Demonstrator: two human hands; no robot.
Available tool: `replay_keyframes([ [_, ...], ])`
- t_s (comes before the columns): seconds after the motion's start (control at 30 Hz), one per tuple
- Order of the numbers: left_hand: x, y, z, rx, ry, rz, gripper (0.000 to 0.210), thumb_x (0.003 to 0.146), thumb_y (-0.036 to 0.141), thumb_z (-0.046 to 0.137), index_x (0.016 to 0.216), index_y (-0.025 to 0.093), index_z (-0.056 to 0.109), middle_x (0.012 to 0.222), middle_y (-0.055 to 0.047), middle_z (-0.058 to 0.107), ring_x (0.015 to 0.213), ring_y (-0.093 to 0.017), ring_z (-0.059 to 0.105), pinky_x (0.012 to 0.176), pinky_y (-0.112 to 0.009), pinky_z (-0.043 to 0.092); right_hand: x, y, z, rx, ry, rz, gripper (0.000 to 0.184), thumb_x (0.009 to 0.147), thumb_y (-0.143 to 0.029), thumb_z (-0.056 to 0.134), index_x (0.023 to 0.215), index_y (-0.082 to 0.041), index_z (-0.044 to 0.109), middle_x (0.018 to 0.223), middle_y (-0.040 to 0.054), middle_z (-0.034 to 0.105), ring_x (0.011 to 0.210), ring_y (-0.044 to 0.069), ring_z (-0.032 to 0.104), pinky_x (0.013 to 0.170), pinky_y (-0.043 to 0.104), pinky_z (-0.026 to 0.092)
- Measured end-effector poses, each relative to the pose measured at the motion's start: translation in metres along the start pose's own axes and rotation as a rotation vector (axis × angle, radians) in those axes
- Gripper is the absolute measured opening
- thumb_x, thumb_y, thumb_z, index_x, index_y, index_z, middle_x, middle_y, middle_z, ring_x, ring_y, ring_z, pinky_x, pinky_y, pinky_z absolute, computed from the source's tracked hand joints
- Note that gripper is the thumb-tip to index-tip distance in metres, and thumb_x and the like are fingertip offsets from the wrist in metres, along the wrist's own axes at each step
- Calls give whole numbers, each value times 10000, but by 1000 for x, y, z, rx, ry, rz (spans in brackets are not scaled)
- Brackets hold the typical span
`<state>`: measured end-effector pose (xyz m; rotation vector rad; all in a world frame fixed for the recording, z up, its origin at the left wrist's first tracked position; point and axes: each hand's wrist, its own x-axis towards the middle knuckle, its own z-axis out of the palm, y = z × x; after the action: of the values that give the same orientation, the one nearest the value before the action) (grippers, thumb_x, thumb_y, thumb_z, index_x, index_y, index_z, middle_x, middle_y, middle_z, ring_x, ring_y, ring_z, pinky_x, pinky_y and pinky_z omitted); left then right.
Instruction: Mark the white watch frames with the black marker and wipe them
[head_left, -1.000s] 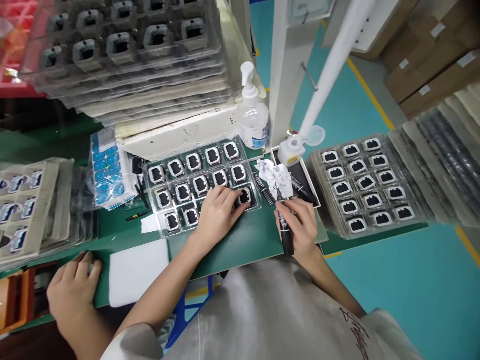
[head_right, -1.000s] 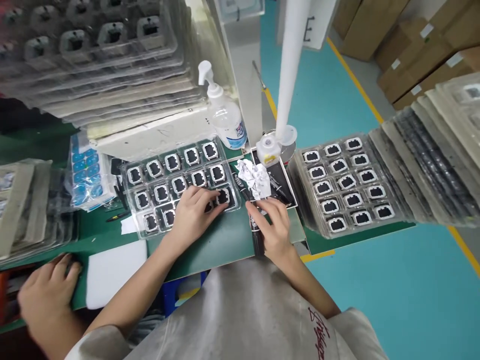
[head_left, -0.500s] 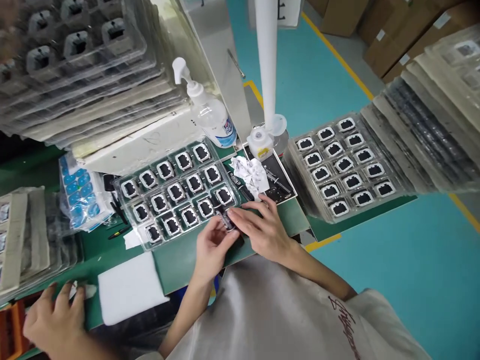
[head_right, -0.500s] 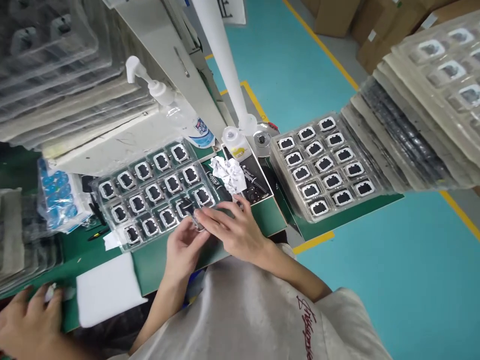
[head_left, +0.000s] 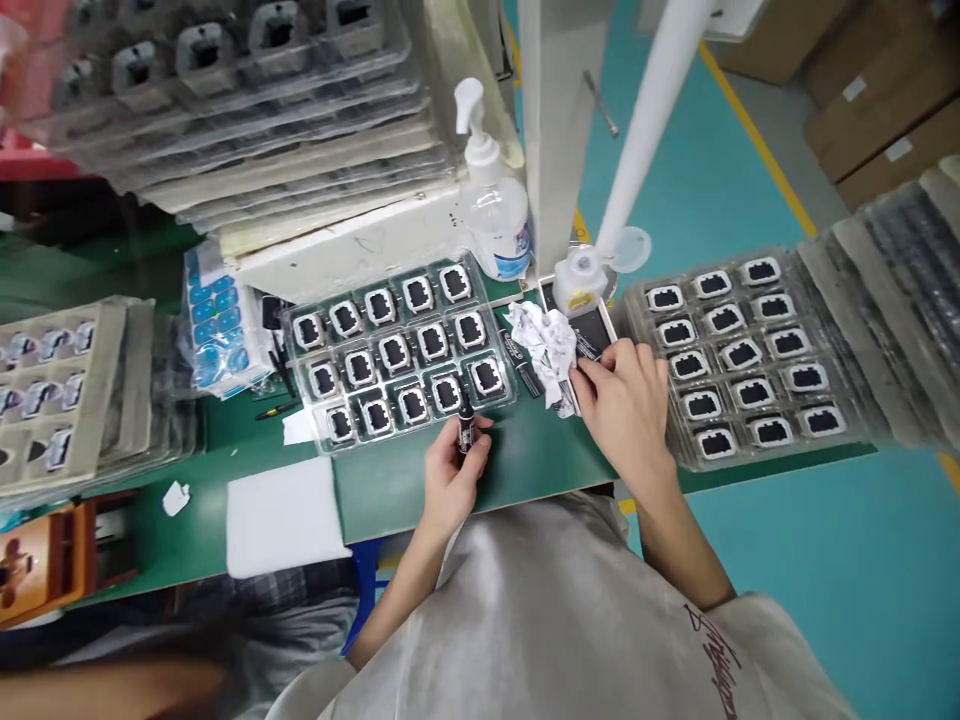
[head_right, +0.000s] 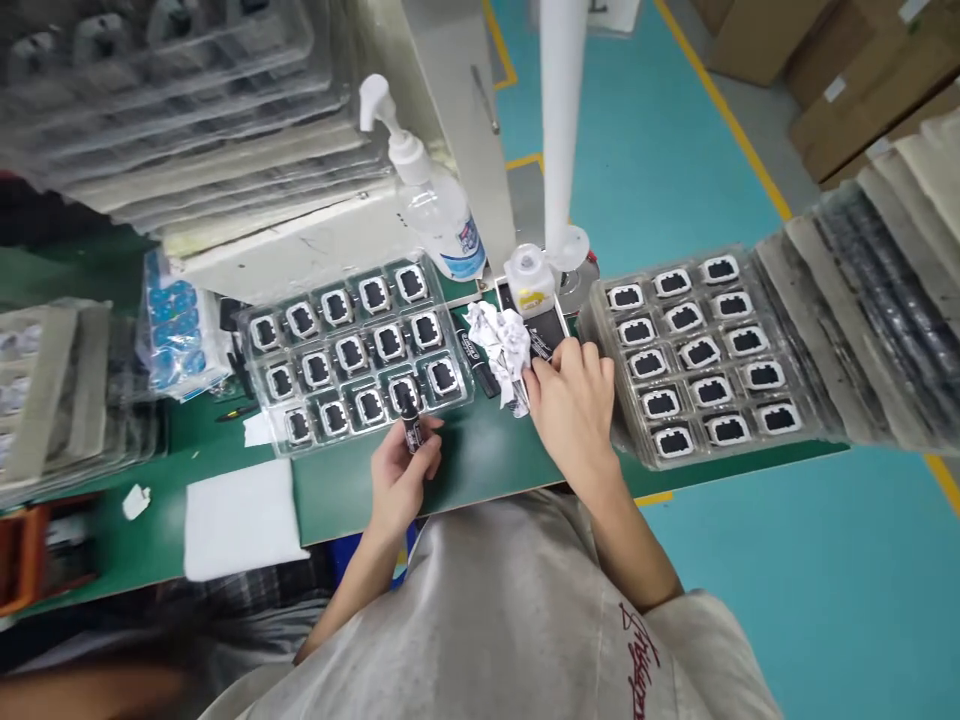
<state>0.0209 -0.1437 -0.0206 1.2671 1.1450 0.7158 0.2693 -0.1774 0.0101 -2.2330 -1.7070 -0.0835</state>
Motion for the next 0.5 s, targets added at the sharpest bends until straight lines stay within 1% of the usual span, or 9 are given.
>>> replay_keyframes([
  [0.03,0,0,-1,19,-2,3,233,1014,407,684,1126,204,700,716,48,468,584,-98,426,553,-248,333,1,1,0,-9,-7,-12,180,1064,-309,637,1042,-210,787,1002,110,593,971,307,502,785,439,327],
  [0.1,0,-1,-2,65,-6,13,247,1020,419,669,1138,205,707,748,37,488,599,-104,439,563,-251,350,5,4,-1,-9,-9,-23,179,1041,-297,664,1149,-209,777,1013,106,592,967,308,514,784,439,349],
  [0.2,-1,-1,-3,127,-2,19,282,1009,450,674,1138,203,721,775,20,557,597,-111,457,564,-252,377,13,10,-4,54,-49,-63,274,1005,-273,687,1267,-225,752,1031,101,575,976,312,529,789,438,396],
  [0.27,-2,0,-4,160,-6,20,303,1001,469,679,1131,199,728,788,8,610,595,-117,471,567,-252,393,19,15,-5,88,-114,-113,291,980,-238,685,1262,-233,758,1042,102,564,988,316,534,799,436,421],
  [0.33,-1,2,-4,168,-9,23,302,1003,468,677,1131,201,733,805,2,640,598,-119,481,572,-250,402,24,18,-6,94,-171,-141,315,952,-202,674,1257,-216,751,1071,111,568,1007,323,538,822,442,438],
  [0.43,-1,2,-4,153,-21,29,271,1018,441,668,1145,211,735,814,6,631,610,-117,484,583,-247,403,27,23,-10,135,-233,-157,324,926,-175,642,1243,-197,702,1123,115,593,1044,328,549,884,457,447],
  [0.5,-1,2,-5,144,-32,27,255,1025,427,666,1154,217,734,798,14,602,617,-115,480,589,-247,399,26,24,-14,211,-273,-154,319,900,-151,627,1211,-216,652,1158,100,606,1074,320,555,925,453,444],
])
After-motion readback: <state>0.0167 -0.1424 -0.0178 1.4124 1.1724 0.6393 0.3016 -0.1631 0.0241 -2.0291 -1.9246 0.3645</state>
